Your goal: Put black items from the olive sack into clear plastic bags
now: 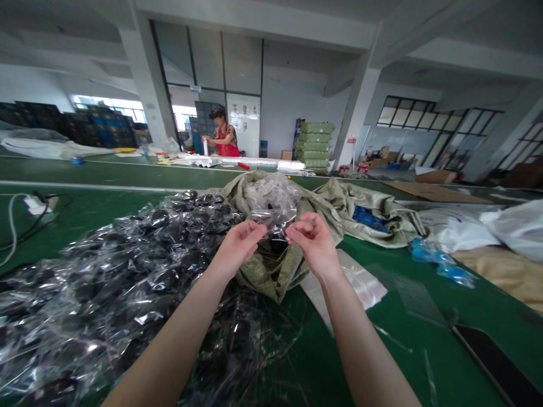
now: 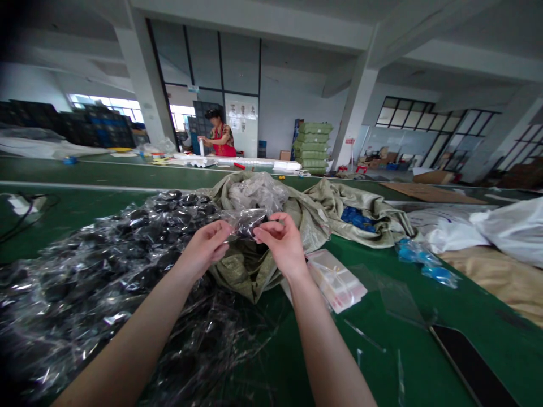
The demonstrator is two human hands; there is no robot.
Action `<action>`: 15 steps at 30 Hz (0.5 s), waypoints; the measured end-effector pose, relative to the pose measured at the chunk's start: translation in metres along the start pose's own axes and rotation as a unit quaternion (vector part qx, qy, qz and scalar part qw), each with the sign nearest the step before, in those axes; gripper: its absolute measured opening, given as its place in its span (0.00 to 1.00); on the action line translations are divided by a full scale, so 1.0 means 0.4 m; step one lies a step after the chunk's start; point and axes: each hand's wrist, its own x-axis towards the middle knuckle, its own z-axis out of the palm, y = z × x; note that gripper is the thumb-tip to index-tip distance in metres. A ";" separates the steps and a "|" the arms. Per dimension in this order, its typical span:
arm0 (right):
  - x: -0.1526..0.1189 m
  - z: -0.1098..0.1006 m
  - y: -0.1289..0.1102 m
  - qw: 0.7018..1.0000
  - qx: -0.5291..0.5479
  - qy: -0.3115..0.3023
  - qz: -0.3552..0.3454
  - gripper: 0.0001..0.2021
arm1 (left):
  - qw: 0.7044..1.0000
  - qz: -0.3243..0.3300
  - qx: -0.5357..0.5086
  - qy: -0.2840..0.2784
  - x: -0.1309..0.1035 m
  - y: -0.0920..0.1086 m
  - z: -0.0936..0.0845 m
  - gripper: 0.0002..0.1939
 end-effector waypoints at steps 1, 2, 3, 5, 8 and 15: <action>-0.001 0.001 -0.002 1.000 -0.002 -0.007 0.007 0.21 | 1.000 0.001 0.017 0.008 0.001 -0.002 0.000 0.23; -0.001 0.002 -0.003 1.000 -0.007 -0.013 0.015 0.21 | 0.999 0.005 0.036 0.018 0.003 -0.005 0.000 0.23; -0.002 0.001 -0.004 1.000 -0.012 -0.019 0.020 0.20 | 0.998 0.013 0.052 0.028 0.004 -0.008 0.000 0.23; -0.003 0.000 -0.005 0.999 -0.018 -0.032 0.027 0.17 | 0.997 0.022 0.071 0.031 0.006 -0.014 0.001 0.21; -0.004 -0.006 -0.009 0.997 -0.034 -0.058 0.035 0.14 | 0.995 0.030 0.092 0.017 0.006 -0.013 -0.001 0.19; -0.005 -0.027 -0.042 0.981 -0.193 -0.007 -0.008 0.13 | 0.970 0.094 0.175 0.139 0.014 0.035 -0.087 0.19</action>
